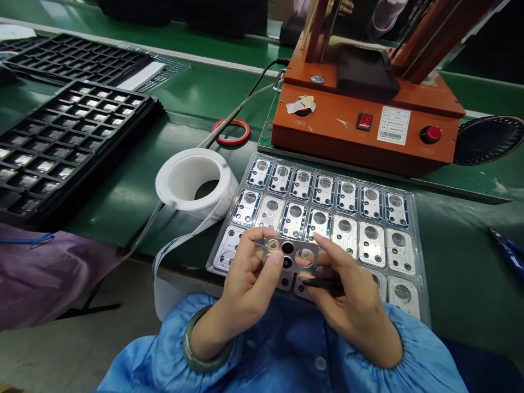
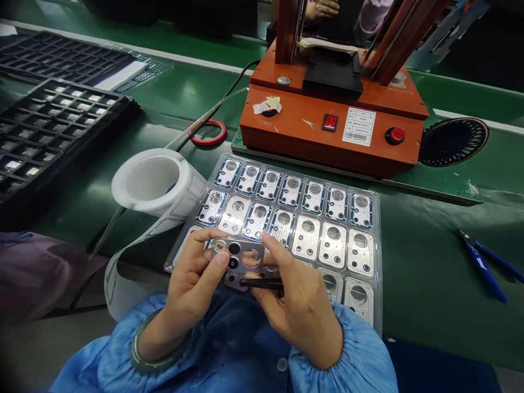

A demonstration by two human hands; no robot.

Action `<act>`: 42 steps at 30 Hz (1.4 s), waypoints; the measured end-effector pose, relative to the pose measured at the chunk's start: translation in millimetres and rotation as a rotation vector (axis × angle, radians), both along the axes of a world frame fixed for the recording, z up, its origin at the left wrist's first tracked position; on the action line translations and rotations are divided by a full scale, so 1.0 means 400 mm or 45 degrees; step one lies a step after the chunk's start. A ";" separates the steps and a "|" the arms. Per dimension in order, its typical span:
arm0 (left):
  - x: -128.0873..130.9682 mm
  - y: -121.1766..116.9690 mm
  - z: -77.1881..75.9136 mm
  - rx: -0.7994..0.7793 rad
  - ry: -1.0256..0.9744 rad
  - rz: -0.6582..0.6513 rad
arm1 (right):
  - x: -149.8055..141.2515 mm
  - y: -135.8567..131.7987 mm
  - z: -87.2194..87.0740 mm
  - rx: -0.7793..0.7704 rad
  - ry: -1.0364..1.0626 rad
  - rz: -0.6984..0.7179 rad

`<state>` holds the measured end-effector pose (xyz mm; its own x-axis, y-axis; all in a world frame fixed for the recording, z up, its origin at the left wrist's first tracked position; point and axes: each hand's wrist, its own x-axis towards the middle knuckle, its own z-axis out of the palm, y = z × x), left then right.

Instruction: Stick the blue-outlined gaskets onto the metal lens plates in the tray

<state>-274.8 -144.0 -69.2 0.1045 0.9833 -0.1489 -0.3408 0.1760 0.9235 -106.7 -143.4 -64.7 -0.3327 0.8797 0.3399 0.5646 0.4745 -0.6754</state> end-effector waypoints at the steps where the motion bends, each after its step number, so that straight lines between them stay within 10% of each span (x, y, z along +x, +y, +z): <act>1: -0.002 0.000 -0.003 0.005 0.009 -0.004 | 0.000 0.000 -0.001 -0.016 0.004 0.004; 42: -0.012 0.005 -0.013 0.203 0.035 -0.102 | 0.003 -0.004 -0.007 -0.072 0.038 0.014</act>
